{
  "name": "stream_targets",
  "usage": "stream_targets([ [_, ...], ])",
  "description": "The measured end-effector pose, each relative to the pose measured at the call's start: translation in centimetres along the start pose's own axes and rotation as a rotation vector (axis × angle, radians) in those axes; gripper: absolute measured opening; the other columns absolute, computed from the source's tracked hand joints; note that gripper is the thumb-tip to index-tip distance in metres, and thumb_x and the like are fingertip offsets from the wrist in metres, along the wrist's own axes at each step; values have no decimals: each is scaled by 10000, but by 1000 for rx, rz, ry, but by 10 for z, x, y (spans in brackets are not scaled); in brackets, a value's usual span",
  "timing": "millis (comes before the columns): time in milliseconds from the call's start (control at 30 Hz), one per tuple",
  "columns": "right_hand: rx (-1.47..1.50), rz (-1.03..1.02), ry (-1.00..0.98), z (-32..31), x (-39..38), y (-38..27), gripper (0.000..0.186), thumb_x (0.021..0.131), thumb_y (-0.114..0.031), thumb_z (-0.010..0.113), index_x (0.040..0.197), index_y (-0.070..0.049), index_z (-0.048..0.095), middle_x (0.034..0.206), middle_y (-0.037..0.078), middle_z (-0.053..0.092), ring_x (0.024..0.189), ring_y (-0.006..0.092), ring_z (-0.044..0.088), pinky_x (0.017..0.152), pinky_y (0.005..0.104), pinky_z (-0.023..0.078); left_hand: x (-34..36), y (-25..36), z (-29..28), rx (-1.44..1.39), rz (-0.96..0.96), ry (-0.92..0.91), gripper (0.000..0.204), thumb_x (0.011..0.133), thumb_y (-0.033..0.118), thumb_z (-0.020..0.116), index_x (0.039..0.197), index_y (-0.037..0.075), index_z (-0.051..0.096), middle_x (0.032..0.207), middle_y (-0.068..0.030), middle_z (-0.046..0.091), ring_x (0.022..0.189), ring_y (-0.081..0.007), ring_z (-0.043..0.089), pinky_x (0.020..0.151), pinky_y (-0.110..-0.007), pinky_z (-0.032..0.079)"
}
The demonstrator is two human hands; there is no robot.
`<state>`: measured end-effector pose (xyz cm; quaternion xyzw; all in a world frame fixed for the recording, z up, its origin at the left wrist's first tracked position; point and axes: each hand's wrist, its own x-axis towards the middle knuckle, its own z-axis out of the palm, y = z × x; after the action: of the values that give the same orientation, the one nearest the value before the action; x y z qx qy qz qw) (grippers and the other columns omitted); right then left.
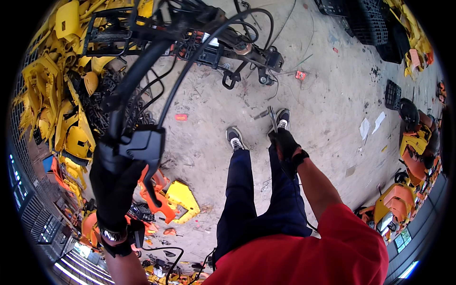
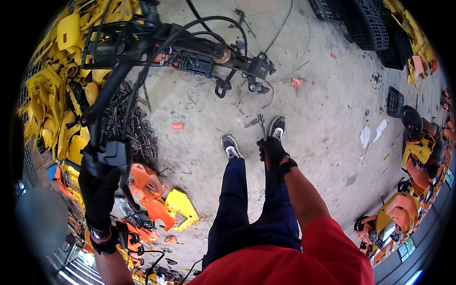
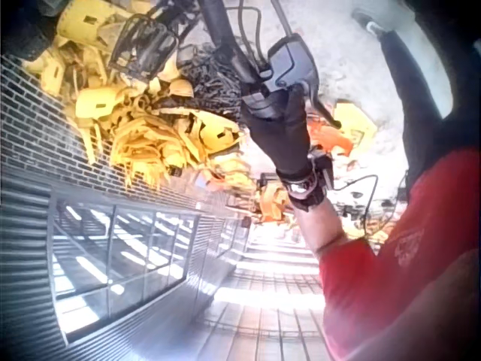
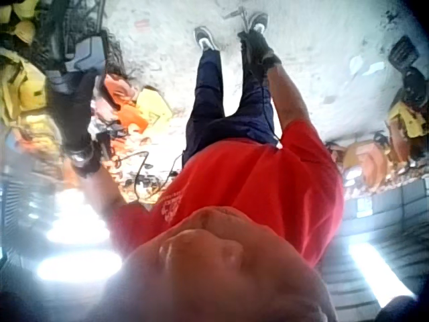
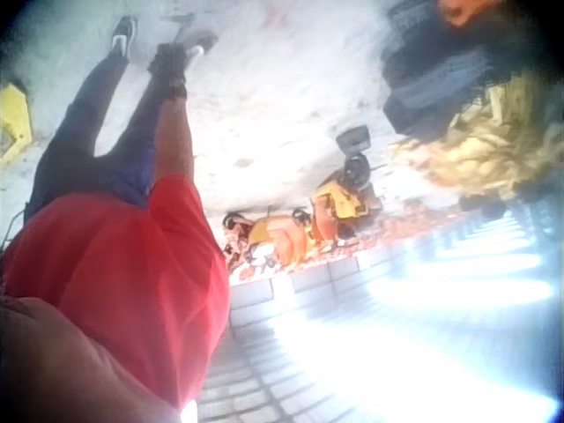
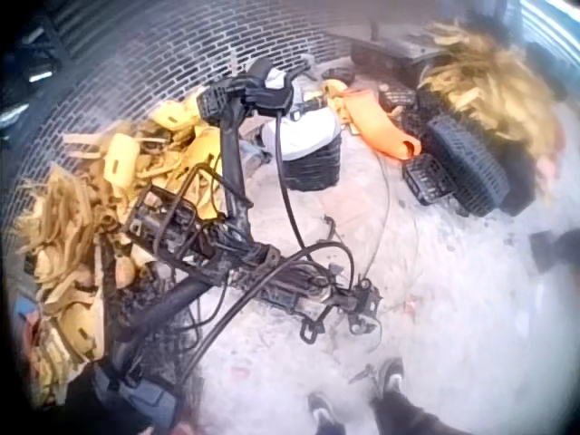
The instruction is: The person uses a socket wrench and then an electric screwdriver to remove bolts from the metal frame of a scooter.
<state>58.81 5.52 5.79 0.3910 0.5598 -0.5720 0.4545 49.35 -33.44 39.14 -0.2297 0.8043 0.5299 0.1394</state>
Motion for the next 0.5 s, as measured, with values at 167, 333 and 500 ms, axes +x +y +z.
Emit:
stream_targets([
  [167, -74, 109, -39, 19, -52, 28, 204, 904, -176, 682, 807, -78, 532, 621, 30, 514, 489, 178, 519, 450, 359, 466, 14, 15, 0, 333, 183, -9, 562, 761, 159, 866, 1221, 32, 569, 858, -51, 688, 708, -136, 647, 634, -303, 534],
  [333, -544, -179, -62, 16, -122, 18, 168, 914, -194, 650, 840, -51, 602, 642, 57, 588, 540, 194, 584, 505, 361, 466, 36, 2, -10, 566, 428, 61, 579, 761, 361, 849, 1178, 57, 586, 837, -147, 702, 683, -320, 692, 605, -424, 539],
  [500, -720, -187, -60, -26, -156, 13, 184, 928, -213, 637, 974, -36, 615, 749, 89, 630, 586, 210, 612, 539, 368, 509, 37, 12, -3, 666, 347, 81, 597, 760, 477, 805, 1150, 80, 589, 859, -171, 710, 775, -375, 698, 660, -485, 536],
])
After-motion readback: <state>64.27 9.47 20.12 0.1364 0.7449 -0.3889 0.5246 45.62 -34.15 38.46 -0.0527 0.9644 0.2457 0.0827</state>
